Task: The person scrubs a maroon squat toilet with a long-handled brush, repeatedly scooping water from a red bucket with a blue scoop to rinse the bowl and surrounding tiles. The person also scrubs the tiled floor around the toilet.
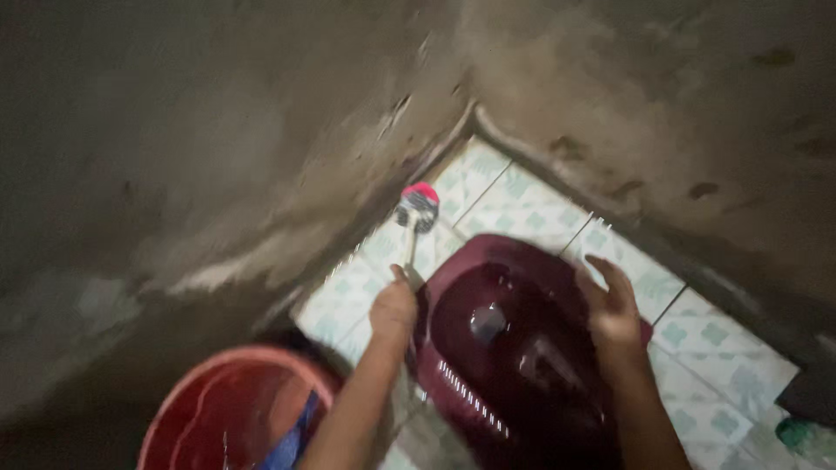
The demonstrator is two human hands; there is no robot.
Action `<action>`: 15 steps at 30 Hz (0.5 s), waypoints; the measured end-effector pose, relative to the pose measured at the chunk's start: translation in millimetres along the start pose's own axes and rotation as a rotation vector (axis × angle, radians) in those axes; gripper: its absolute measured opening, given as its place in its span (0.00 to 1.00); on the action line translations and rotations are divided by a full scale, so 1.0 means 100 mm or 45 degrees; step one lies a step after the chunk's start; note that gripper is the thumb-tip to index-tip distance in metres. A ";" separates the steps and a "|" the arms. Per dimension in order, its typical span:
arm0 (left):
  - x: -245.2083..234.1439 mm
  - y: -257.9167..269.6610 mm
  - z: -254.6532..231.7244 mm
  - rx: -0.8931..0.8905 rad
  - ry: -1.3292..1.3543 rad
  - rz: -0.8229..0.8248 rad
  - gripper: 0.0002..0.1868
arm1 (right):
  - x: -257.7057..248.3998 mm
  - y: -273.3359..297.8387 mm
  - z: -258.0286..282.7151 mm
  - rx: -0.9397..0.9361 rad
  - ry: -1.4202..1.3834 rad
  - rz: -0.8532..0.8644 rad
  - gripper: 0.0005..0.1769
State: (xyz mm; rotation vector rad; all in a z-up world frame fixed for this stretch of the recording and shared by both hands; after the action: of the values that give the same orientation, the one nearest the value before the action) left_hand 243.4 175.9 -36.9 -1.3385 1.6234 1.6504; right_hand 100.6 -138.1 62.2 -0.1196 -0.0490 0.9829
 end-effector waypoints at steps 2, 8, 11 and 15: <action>-0.12 0.38 0.50 -0.099 0.095 0.038 0.24 | 0.04 0.14 -0.03 0.243 0.146 -0.064 0.25; -0.14 1.10 0.86 -0.588 0.508 0.043 0.21 | 0.27 0.13 -0.09 0.100 0.212 -0.022 0.21; -0.03 1.12 0.25 -0.118 0.631 -0.093 0.18 | 0.25 0.17 -0.22 0.053 0.159 -0.010 0.21; 0.16 0.99 -0.48 -0.075 0.183 0.060 0.21 | 0.12 0.30 -0.41 -0.023 -0.221 0.089 0.39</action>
State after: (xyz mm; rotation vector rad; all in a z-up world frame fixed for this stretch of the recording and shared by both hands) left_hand 167.4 107.0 5.1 -1.4896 1.7116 1.6755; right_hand 86.6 -115.1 17.2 -0.0525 -0.2144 1.0614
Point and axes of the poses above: each hand's wrist, its own y-axis away from the middle knuckle, its own x-axis out of the palm, z = x × y, the point moved 1 cm from there along -y, towards the middle knuckle, and after that the axes turned 13 degrees about -x, right-handed, at the moved point
